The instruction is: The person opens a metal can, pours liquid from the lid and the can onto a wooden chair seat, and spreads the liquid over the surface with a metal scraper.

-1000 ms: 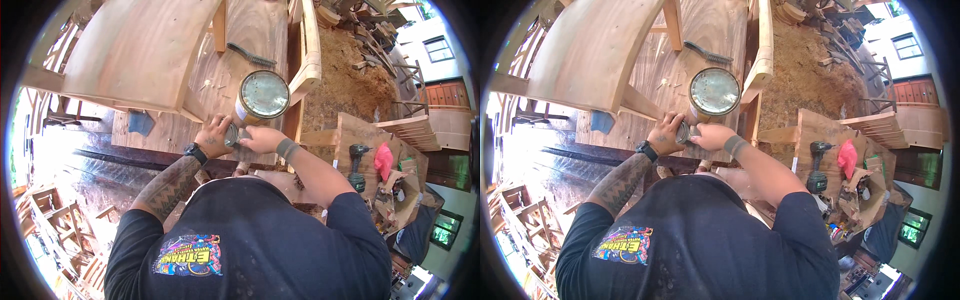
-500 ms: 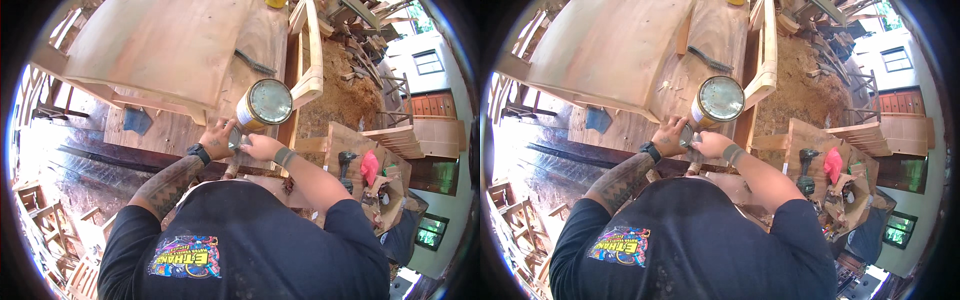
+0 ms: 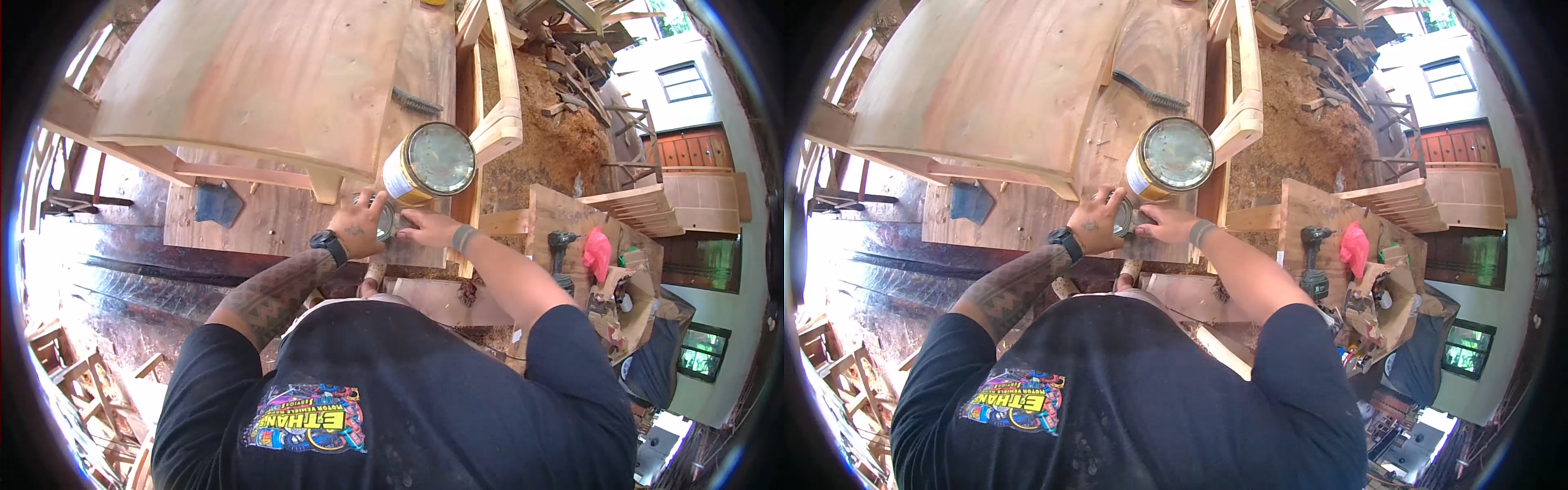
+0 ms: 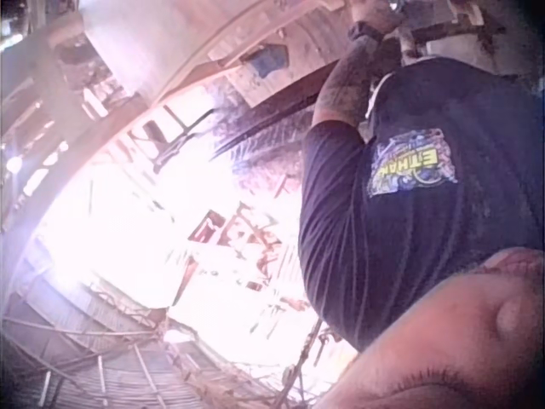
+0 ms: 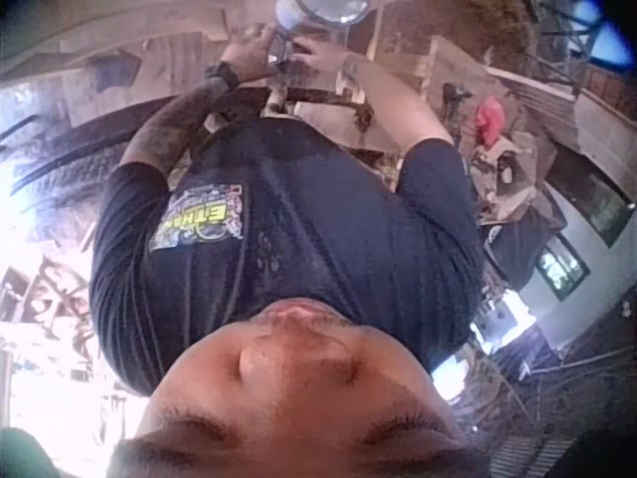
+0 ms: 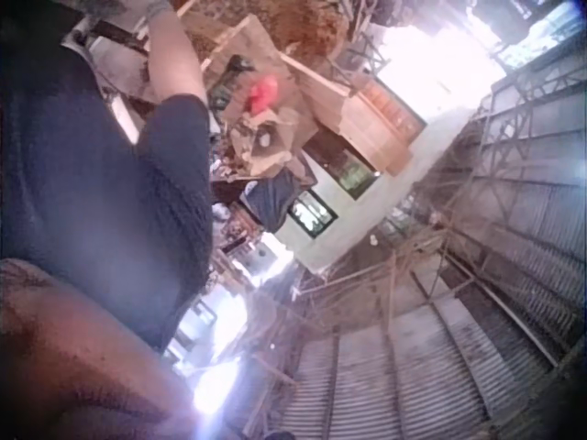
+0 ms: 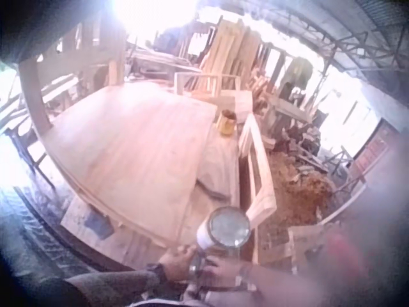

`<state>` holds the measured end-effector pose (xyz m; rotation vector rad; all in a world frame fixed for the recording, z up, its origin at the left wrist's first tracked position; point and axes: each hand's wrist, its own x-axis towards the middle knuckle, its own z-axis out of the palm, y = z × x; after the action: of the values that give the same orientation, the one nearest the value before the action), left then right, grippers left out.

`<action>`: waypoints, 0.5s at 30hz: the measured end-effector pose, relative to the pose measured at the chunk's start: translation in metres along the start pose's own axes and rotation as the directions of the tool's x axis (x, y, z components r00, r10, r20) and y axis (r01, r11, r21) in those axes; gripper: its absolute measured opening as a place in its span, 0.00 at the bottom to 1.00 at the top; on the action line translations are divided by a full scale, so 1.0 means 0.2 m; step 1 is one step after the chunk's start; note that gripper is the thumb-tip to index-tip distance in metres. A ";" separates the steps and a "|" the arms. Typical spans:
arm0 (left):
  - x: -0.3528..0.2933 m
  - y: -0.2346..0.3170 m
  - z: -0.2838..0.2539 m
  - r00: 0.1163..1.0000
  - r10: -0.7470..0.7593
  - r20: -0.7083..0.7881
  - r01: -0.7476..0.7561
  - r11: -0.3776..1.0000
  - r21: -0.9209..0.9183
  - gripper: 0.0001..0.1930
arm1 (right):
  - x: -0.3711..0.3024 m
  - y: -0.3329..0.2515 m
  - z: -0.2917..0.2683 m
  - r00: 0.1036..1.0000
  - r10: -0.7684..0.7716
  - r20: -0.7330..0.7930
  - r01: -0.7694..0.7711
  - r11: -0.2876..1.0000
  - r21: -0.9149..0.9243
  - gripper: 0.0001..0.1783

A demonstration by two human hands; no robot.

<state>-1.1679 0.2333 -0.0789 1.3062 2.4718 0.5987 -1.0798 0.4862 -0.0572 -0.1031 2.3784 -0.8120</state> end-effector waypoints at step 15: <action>0.10 -0.09 -0.18 0.895 0.334 0.297 -0.326 0.942 -0.077 0.59 | -0.09 -0.24 -0.06 0.984 0.178 -0.004 -0.177 0.979 -0.095 0.34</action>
<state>-1.2074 0.2315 -0.0577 1.6852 2.0032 0.4559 -1.0785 0.4579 -0.0127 0.0684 2.3818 -0.6136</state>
